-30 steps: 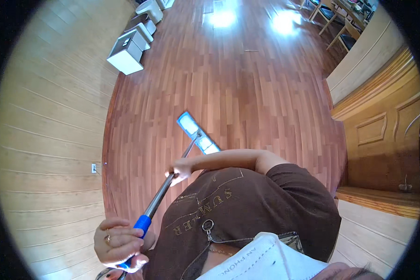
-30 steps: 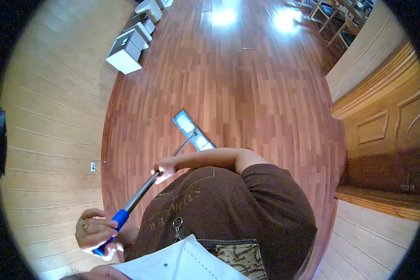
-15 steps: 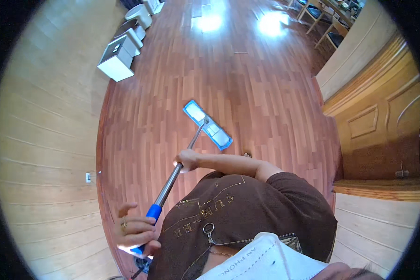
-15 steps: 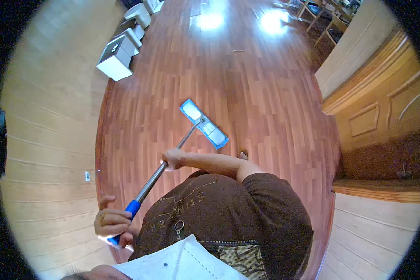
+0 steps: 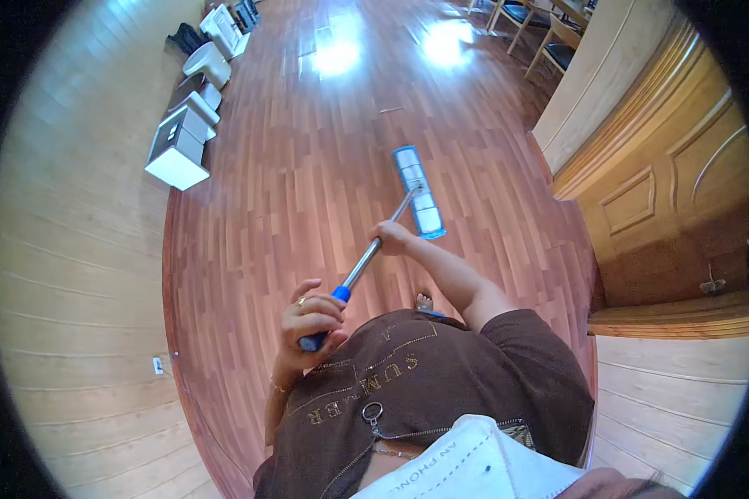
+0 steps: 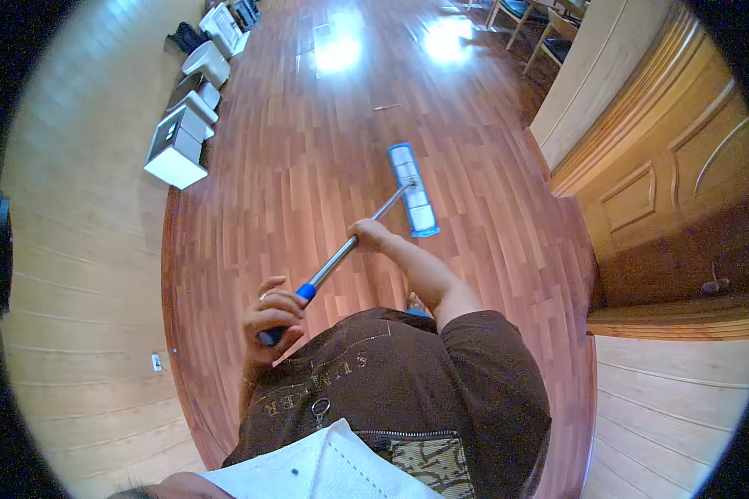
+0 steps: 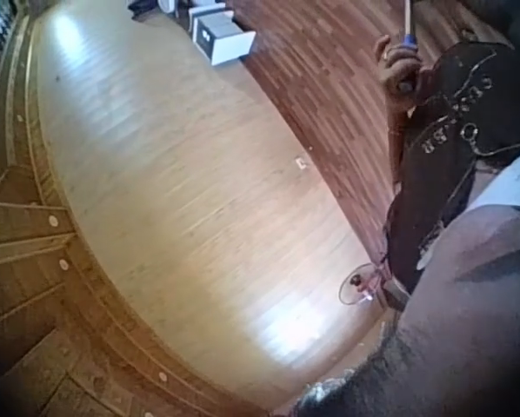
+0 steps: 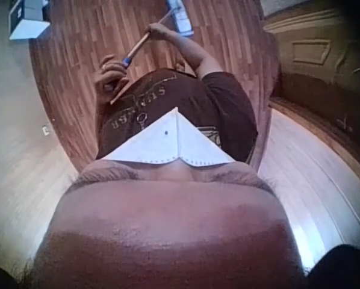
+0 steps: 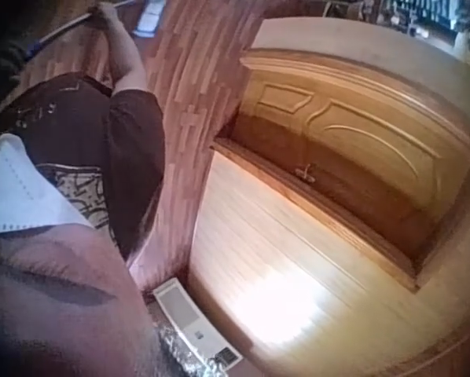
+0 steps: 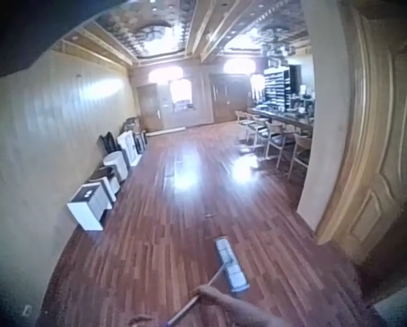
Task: Mopping the wooden floor of a room with a flat mop.
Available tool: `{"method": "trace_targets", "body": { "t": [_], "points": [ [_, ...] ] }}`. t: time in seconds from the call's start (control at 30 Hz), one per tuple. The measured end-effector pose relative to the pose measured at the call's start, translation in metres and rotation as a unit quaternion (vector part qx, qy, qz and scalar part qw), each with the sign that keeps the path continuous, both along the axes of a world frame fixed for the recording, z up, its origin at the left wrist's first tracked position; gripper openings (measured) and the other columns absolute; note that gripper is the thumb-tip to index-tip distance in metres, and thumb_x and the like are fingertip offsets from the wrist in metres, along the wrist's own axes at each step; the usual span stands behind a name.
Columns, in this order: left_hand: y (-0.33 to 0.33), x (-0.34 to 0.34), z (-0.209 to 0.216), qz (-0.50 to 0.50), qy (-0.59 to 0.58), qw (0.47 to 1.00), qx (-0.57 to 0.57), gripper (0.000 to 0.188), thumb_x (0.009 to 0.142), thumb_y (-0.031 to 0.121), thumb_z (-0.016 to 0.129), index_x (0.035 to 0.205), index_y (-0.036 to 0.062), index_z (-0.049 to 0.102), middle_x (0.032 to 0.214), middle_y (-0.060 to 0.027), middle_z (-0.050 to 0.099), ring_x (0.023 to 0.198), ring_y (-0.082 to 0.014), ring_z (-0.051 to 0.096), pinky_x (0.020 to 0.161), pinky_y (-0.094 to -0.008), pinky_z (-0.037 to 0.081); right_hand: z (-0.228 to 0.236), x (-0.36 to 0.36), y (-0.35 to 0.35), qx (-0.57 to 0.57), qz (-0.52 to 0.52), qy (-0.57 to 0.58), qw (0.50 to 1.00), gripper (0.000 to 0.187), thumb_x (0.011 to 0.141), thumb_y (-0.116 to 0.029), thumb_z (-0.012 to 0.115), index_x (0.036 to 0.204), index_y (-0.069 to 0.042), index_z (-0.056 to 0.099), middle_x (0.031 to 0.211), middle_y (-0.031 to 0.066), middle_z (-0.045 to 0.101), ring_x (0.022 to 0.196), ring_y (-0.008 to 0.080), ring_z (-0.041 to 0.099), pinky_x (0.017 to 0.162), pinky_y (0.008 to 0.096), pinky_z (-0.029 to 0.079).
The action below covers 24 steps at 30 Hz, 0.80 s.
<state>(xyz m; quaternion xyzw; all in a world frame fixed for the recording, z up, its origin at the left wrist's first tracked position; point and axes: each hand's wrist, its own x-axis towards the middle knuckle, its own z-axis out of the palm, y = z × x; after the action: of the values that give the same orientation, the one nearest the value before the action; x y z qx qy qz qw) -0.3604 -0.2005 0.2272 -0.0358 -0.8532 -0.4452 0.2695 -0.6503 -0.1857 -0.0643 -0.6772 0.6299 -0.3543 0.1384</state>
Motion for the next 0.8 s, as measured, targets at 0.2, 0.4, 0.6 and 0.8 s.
{"method": "trace_targets", "body": {
  "t": [0.2, 0.4, 0.6, 0.8],
  "points": [
    [0.011, -0.106, -0.042, -0.056, -0.066, 0.995, 0.041, 0.011, 0.077, 0.012, 0.074, 0.079, 0.0098, 0.063, 0.084, -0.0032, 0.066, 0.101, -0.0212, 0.064, 0.105, -0.0427, 0.029, -0.029, -0.117, 0.068, 0.044, -0.158, 0.053, 0.985, 0.010, 0.063, -0.014, 0.068, 0.062, -0.010, 0.059, 0.069, 0.0120, 0.061, 0.073, 0.0331, 0.062, 0.064, 0.0435, 0.047],
    [0.011, -0.187, -0.085, -0.131, -0.118, 0.984, -0.027, 0.020, 0.077, 0.015, 0.075, 0.091, 0.0092, 0.063, 0.110, -0.0062, 0.066, 0.122, -0.0261, 0.054, 0.103, -0.0437, 0.030, -0.040, -0.178, 0.118, 0.116, -0.348, 0.037, 0.930, 0.014, 0.072, -0.013, 0.064, 0.085, -0.009, 0.062, 0.094, 0.0128, 0.061, 0.096, 0.0329, 0.058, 0.079, 0.0430, 0.048],
    [0.004, -0.230, -0.093, -0.255, -0.127, 0.958, -0.008, 0.020, 0.073, 0.009, 0.076, 0.085, 0.0090, 0.059, 0.105, -0.0060, 0.065, 0.123, -0.0289, 0.052, 0.100, -0.0451, 0.033, -0.072, -0.178, 0.148, 0.046, -0.455, 0.063, 0.887, 0.027, 0.073, -0.025, 0.071, 0.092, -0.010, 0.059, 0.106, 0.0132, 0.056, 0.105, 0.0336, 0.052, 0.088, 0.0462, 0.045],
    [-0.031, -0.244, -0.056, -0.286, -0.095, 0.954, 0.017, 0.019, 0.073, 0.008, 0.075, 0.080, 0.0068, 0.057, 0.092, -0.0077, 0.062, 0.109, -0.0284, 0.058, 0.096, -0.0439, 0.037, -0.008, -0.174, 0.119, -0.079, -0.450, 0.074, 0.887, 0.027, 0.073, -0.019, 0.075, 0.078, -0.005, 0.052, 0.079, 0.0140, 0.054, 0.080, 0.0357, 0.053, 0.073, 0.0460, 0.043]
  ]
}}
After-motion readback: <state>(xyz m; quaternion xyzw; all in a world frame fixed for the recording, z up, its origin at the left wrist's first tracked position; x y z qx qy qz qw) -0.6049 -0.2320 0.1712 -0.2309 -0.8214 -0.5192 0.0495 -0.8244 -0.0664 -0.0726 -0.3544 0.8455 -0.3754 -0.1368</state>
